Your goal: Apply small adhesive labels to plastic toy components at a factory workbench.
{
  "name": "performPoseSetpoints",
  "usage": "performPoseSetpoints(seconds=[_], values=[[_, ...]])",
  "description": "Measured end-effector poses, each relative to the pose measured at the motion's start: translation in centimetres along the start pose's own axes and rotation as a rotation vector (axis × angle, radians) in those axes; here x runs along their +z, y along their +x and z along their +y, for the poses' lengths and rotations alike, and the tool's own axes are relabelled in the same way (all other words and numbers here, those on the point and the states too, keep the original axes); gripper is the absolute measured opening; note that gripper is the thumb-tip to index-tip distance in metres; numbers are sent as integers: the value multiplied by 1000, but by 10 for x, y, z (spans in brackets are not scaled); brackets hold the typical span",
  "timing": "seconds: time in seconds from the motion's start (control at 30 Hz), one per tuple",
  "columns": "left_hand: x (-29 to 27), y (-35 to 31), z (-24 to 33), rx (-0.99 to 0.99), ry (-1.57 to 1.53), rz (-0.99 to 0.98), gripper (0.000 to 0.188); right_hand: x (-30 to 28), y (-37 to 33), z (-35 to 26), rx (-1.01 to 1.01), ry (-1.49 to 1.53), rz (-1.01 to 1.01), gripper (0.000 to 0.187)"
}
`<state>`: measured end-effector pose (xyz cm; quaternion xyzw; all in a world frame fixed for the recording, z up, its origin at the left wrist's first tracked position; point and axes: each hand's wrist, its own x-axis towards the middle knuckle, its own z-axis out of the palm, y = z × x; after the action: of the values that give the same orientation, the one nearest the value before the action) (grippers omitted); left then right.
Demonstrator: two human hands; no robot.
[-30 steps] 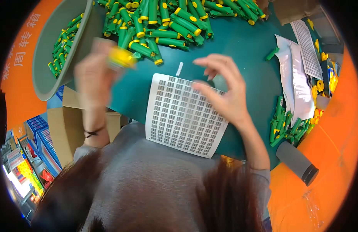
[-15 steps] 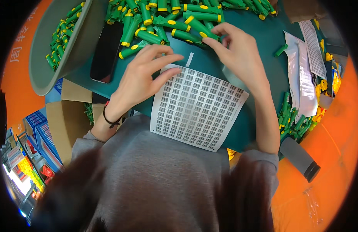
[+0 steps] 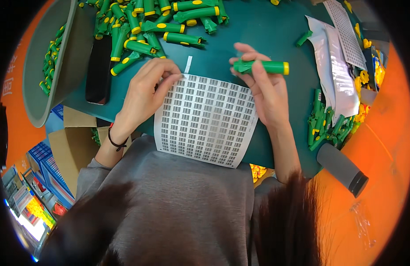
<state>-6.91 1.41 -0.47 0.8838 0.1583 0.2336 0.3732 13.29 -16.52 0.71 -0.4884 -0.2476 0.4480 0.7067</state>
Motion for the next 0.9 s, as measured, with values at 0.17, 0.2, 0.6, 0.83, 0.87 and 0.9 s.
performPoseSetpoints(seconds=[0.17, 0.2, 0.6, 0.83, 0.87, 0.9], values=[[-13, 10, 10, -246, -201, -28, 8, -7, -18, -7, -203, -602, 90, 34], [-13, 14, 17, -271, -350, -11, 9, -3, -24, -9, -111, -467, 86, 35], [-1, 41, 65, -61, -478, -77, 11, 26, -28, -9, 19, -35, 43, 35], [2, 45, 75, -94, -520, -118, 10, 24, -27, -3, -138, -76, 47, 40], [2, 45, 76, -94, -520, -118, 10, 20, -28, -2, -179, -75, 22, 41], [1, 45, 76, -107, -513, -130, 10, 18, -29, -1, -221, -73, -2, 42]])
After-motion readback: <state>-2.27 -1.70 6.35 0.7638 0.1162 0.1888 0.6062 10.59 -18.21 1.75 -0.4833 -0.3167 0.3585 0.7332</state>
